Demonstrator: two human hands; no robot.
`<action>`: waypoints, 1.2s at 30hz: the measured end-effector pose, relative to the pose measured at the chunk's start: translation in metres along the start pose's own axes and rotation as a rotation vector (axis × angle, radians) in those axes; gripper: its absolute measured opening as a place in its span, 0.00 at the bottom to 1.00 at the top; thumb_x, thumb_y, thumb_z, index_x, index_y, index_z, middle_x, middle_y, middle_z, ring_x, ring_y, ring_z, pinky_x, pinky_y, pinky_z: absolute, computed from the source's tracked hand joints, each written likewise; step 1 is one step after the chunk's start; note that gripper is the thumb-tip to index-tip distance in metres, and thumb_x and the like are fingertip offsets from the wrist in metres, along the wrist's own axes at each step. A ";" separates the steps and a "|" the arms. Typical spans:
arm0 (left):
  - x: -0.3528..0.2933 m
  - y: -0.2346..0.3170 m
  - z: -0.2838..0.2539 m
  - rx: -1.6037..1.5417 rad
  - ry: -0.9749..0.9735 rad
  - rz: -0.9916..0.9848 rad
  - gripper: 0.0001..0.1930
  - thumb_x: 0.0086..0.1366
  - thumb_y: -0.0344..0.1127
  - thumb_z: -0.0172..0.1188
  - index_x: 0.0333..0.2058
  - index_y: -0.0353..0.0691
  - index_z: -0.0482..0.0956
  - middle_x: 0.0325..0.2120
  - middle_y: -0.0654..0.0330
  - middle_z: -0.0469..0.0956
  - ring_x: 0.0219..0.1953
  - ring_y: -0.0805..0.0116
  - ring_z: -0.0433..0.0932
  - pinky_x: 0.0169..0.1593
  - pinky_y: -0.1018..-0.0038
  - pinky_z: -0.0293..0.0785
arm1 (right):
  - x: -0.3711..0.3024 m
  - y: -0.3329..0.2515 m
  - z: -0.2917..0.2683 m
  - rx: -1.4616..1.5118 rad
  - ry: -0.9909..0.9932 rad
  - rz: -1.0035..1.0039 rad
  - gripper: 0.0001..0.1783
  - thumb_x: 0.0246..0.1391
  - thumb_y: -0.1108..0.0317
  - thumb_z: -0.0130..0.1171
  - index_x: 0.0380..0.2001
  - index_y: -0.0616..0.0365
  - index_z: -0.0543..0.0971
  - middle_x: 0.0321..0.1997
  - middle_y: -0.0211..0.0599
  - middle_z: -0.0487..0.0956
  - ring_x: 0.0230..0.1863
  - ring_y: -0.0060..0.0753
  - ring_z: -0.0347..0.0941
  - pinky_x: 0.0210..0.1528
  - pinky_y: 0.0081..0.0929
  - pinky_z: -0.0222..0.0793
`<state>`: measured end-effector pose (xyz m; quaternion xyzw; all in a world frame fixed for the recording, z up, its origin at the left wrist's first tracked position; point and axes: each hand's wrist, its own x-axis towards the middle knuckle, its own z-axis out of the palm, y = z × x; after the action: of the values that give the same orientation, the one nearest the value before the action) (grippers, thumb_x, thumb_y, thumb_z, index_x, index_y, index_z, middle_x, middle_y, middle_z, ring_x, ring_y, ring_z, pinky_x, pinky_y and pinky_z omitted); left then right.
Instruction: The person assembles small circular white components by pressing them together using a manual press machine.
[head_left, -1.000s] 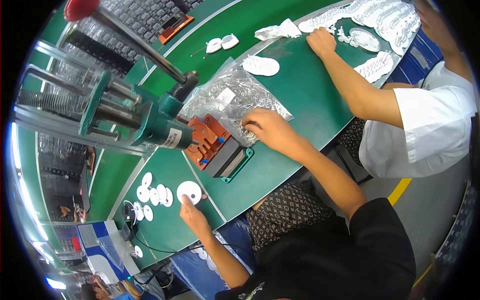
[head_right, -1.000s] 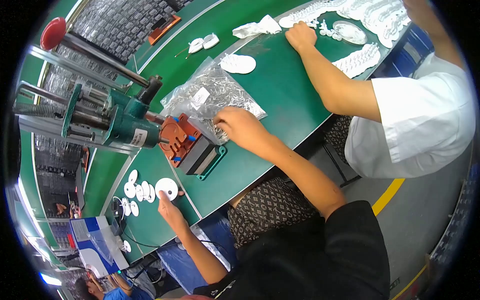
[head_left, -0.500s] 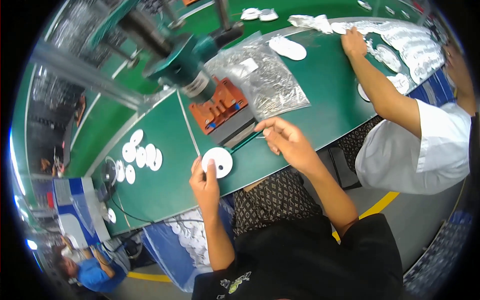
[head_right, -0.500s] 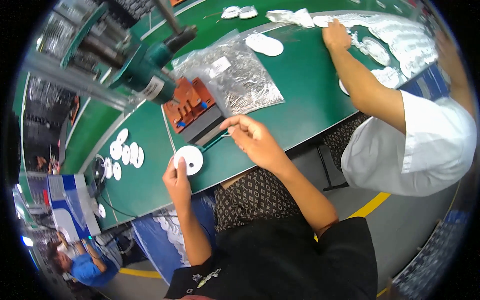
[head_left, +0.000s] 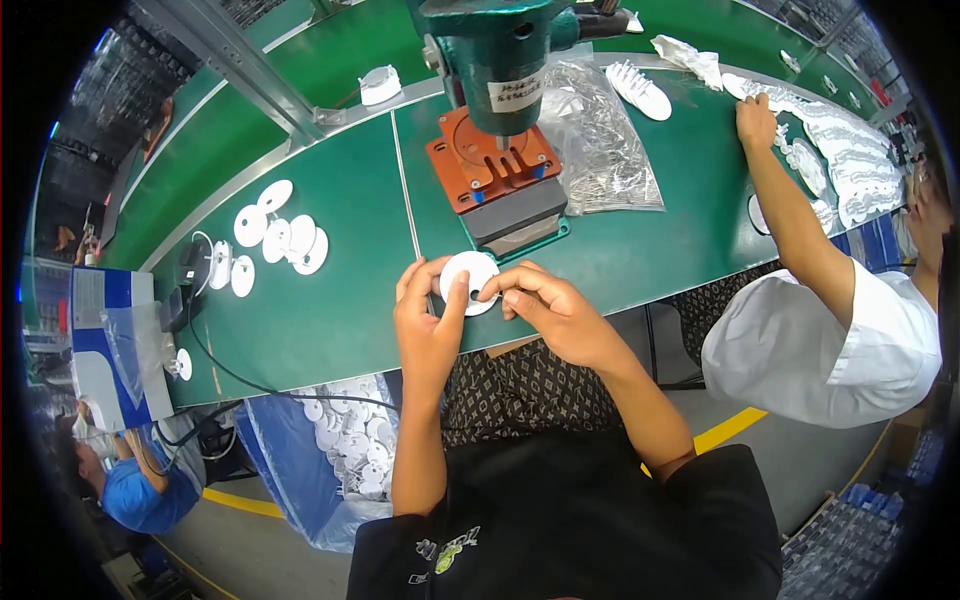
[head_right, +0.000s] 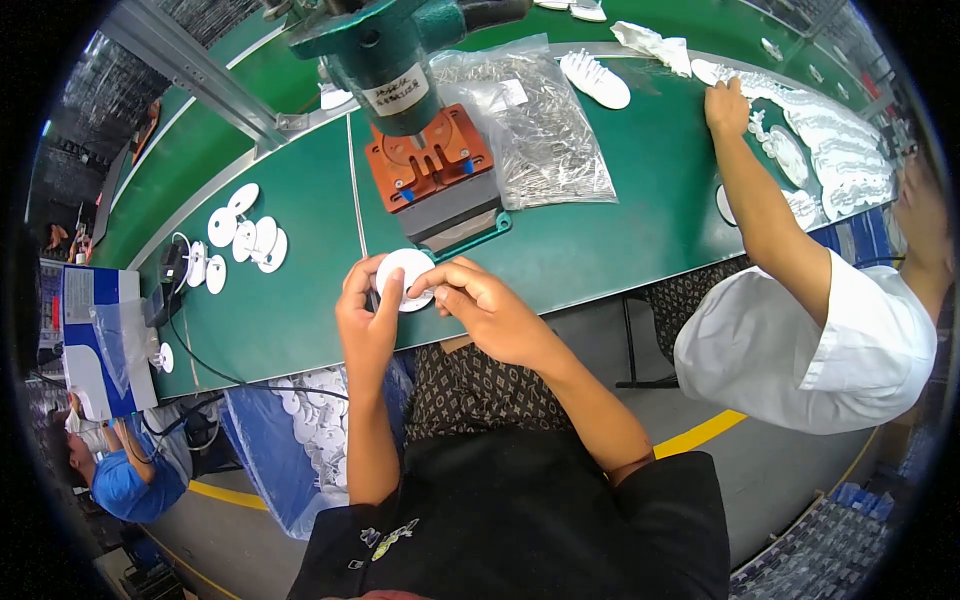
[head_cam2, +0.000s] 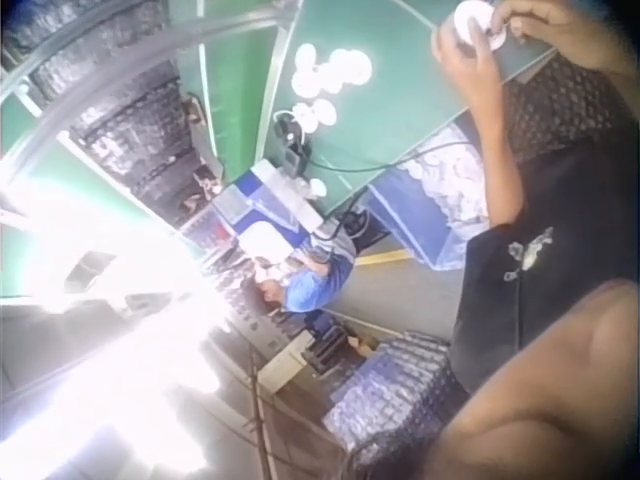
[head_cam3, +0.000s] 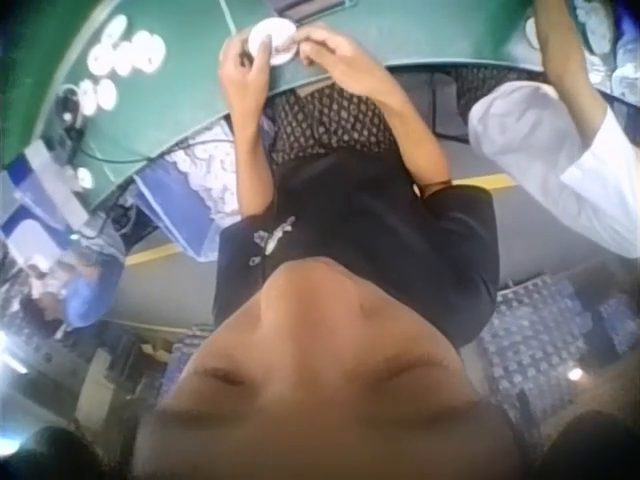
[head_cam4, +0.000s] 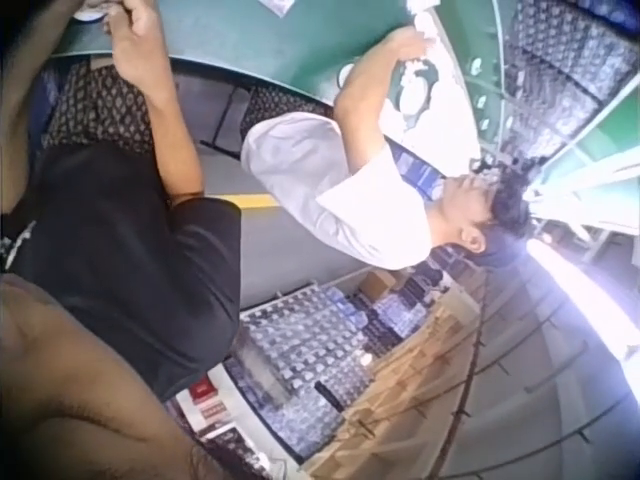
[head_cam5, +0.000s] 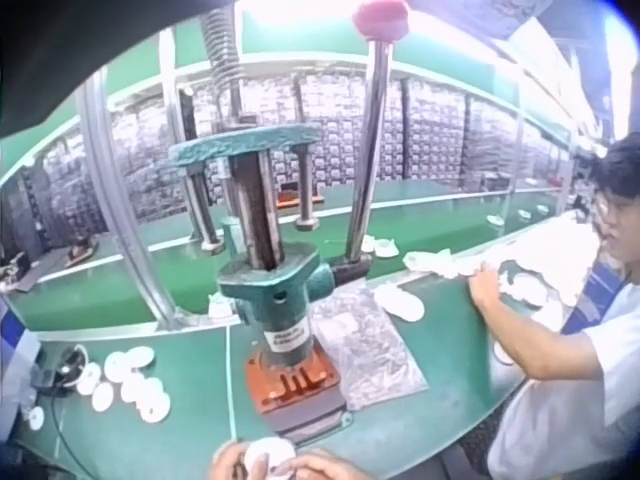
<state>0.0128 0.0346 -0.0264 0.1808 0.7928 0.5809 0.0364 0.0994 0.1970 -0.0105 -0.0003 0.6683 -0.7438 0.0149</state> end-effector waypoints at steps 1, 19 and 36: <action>0.001 0.003 0.001 0.020 0.002 0.023 0.11 0.63 0.35 0.63 0.41 0.35 0.81 0.26 0.57 0.76 0.46 0.57 0.74 0.64 0.59 0.62 | 0.001 0.002 0.003 0.050 0.076 -0.001 0.11 0.67 0.71 0.49 0.47 0.60 0.77 0.43 0.32 0.71 0.42 0.21 0.69 0.50 0.22 0.67; 0.001 -0.002 0.006 0.002 0.046 0.005 0.11 0.63 0.34 0.63 0.40 0.33 0.82 0.21 0.57 0.72 0.39 0.60 0.75 0.61 0.61 0.65 | 0.001 0.024 0.030 -0.482 0.548 -0.449 0.10 0.49 0.78 0.68 0.35 0.61 0.80 0.34 0.38 0.82 0.37 0.32 0.80 0.40 0.26 0.75; 0.000 0.007 -0.001 -0.410 0.068 -0.075 0.08 0.68 0.30 0.59 0.40 0.29 0.79 0.31 0.63 0.80 0.33 0.80 0.74 0.39 0.83 0.68 | 0.011 0.012 0.020 -1.145 0.316 -0.917 0.17 0.47 0.71 0.65 0.43 0.60 0.81 0.49 0.35 0.81 0.51 0.35 0.77 0.47 0.32 0.73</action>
<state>0.0148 0.0354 -0.0191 0.1205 0.6650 0.7339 0.0672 0.0891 0.1754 -0.0205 -0.1798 0.8777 -0.2028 -0.3952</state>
